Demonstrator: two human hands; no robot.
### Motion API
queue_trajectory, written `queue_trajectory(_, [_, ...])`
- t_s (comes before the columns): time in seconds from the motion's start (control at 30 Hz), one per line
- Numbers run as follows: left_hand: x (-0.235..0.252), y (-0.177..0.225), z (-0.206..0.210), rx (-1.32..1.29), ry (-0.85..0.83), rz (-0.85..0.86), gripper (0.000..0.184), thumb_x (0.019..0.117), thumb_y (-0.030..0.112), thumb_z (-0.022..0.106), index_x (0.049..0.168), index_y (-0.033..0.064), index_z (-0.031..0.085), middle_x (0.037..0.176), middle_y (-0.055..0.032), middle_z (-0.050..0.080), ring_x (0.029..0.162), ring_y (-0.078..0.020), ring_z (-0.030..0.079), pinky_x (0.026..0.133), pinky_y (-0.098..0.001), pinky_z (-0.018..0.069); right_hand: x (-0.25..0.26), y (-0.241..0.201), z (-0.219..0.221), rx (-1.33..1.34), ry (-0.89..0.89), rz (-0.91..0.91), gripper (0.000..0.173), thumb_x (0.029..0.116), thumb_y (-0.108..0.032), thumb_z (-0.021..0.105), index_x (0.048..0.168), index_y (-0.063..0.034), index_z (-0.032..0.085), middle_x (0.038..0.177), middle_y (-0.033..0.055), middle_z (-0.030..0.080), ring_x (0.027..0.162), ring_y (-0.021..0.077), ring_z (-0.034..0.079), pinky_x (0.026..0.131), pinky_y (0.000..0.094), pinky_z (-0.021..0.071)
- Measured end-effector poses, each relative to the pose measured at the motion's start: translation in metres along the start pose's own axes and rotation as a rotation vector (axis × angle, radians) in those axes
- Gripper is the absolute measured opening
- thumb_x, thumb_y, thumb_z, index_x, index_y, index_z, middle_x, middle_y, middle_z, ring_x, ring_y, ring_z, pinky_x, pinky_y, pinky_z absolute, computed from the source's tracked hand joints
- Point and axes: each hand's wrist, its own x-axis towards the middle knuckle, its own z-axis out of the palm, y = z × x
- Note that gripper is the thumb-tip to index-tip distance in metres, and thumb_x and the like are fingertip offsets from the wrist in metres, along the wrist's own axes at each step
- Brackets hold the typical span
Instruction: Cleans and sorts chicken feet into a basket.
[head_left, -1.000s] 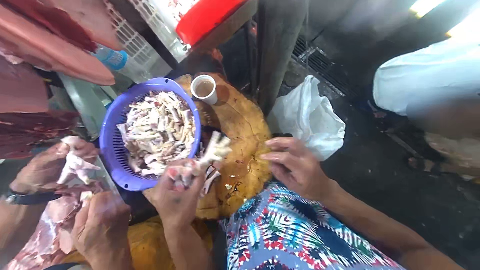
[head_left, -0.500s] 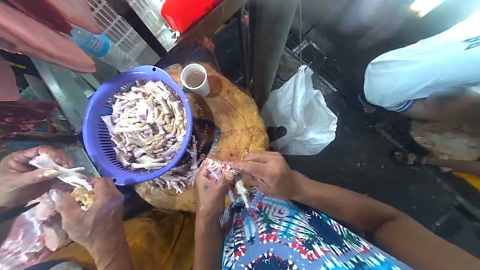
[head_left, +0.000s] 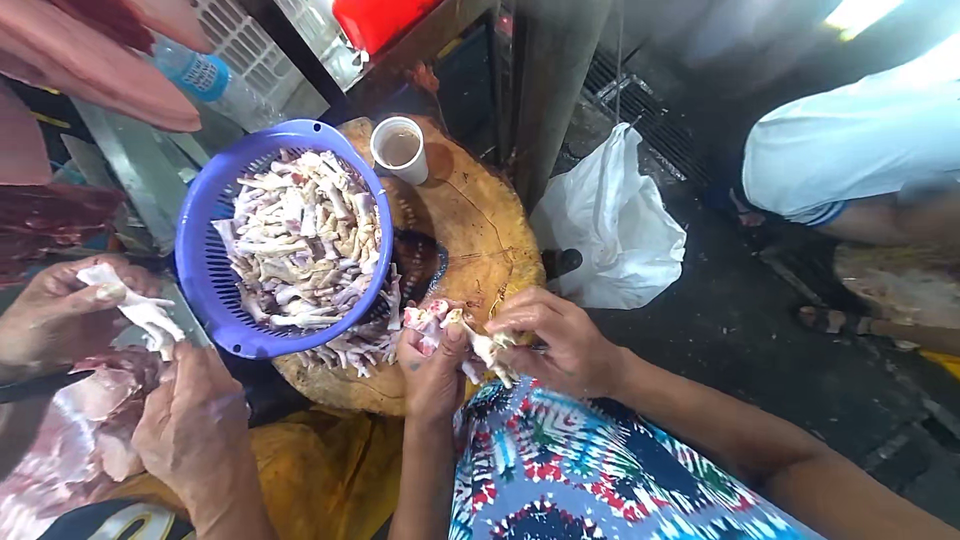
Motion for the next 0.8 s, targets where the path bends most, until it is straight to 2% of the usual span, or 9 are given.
queue_trajectory(0.1, [-0.003,-0.005,0.008,0.023,0.016,0.011,0.046,0.0777,0.032,0.087,0.108,0.0054,0.065,0.09,-0.0042,0.073,0.077,-0.0108,0.071,0.071,-0.0286,0.0622,0.006,0.002,0.002,0.044,-0.102,0.0,0.025,0.1034,-0.026,0.063,0.112,-0.003,0.066,0.107,0.0105,0.066,0.106,0.015,0.064,0.093,0.0283,0.0561])
queue_trajectory(0.23, [-0.004,-0.006,0.015,0.01,0.127,0.013,0.045,0.0826,0.029,0.085,0.109,0.0015,0.062,0.083,-0.007,0.071,0.07,-0.0128,0.071,0.064,-0.0298,0.0625,0.012,0.0,0.006,-0.131,-0.169,-0.027,0.017,0.1057,-0.02,0.056,0.107,-0.0084,0.069,0.102,0.0069,0.067,0.103,0.0187,0.064,0.091,0.0369,0.0542])
queue_trajectory(0.3, [-0.003,-0.004,0.014,-0.034,0.176,0.028,0.036,0.0912,0.026,0.077,0.112,0.002,0.06,0.083,-0.0074,0.07,0.068,-0.0133,0.07,0.061,-0.0308,0.0623,0.009,-0.001,0.005,-0.253,-0.22,-0.052,0.015,0.1048,-0.018,0.056,0.108,-0.0131,0.069,0.101,0.0037,0.068,0.102,0.0202,0.063,0.092,0.0429,0.0497])
queue_trajectory(0.4, [0.007,0.008,0.003,-0.069,0.202,0.073,0.024,0.1029,0.03,0.059,0.117,0.0108,0.057,0.088,-0.002,0.068,0.07,-0.0096,0.068,0.061,-0.0271,0.0612,-0.011,-0.001,0.005,-0.265,-0.3,-0.056,0.014,0.1042,-0.016,0.054,0.104,-0.0178,0.068,0.102,0.0019,0.066,0.107,0.021,0.061,0.106,0.0498,0.0428])
queue_trajectory(0.47, [0.012,0.016,-0.005,-0.052,0.182,0.145,0.032,0.0954,0.032,0.07,0.117,0.0124,0.057,0.09,-0.0009,0.068,0.07,-0.0086,0.068,0.059,-0.0248,0.0609,-0.02,-0.001,0.001,-0.14,-0.196,0.014,0.013,0.1061,-0.02,0.054,0.104,-0.0161,0.066,0.106,0.0045,0.066,0.113,0.0208,0.062,0.107,0.0482,0.047])
queue_trajectory(0.57, [0.007,0.012,-0.009,0.004,0.055,0.154,0.043,0.0857,0.04,0.079,0.117,0.016,0.061,0.094,0.0002,0.069,0.075,-0.0092,0.069,0.064,-0.0259,0.0611,-0.005,-0.003,-0.01,-0.065,-0.071,0.082,0.026,0.1069,-0.033,0.055,0.113,-0.0094,0.062,0.11,0.0062,0.063,0.107,0.0147,0.063,0.093,0.0348,0.0576])
queue_trajectory(0.63, [0.003,0.001,-0.002,-0.047,-0.021,0.149,0.043,0.0853,0.037,0.08,0.117,0.0141,0.062,0.096,-0.0024,0.07,0.078,-0.0117,0.07,0.068,-0.0286,0.0621,0.01,-0.003,-0.011,-0.136,-0.16,0.09,0.039,0.1066,-0.041,0.053,0.118,-0.0065,0.065,0.108,0.006,0.067,0.102,0.0155,0.066,0.089,0.0364,0.0583])
queue_trajectory(0.7, [0.0,-0.006,0.005,-0.088,-0.034,0.135,0.044,0.0836,0.034,0.082,0.115,0.0108,0.062,0.096,-0.0048,0.071,0.081,-0.0135,0.071,0.071,-0.031,0.0628,0.017,-0.003,-0.004,-0.213,-0.269,0.092,0.038,0.1083,-0.04,0.047,0.114,-0.0082,0.067,0.099,0.0048,0.068,0.097,0.0178,0.067,0.086,0.0418,0.0559])
queue_trajectory(0.8, [0.001,-0.001,0.007,0.038,-0.025,0.118,0.045,0.0741,0.031,0.09,0.106,0.0129,0.064,0.089,0.0011,0.072,0.079,-0.0079,0.07,0.071,-0.0271,0.0618,0.016,-0.005,0.006,-0.244,-0.323,0.074,0.04,0.1099,-0.039,0.043,0.114,-0.0071,0.066,0.099,0.007,0.069,0.096,0.0211,0.068,0.085,0.0442,0.0547])
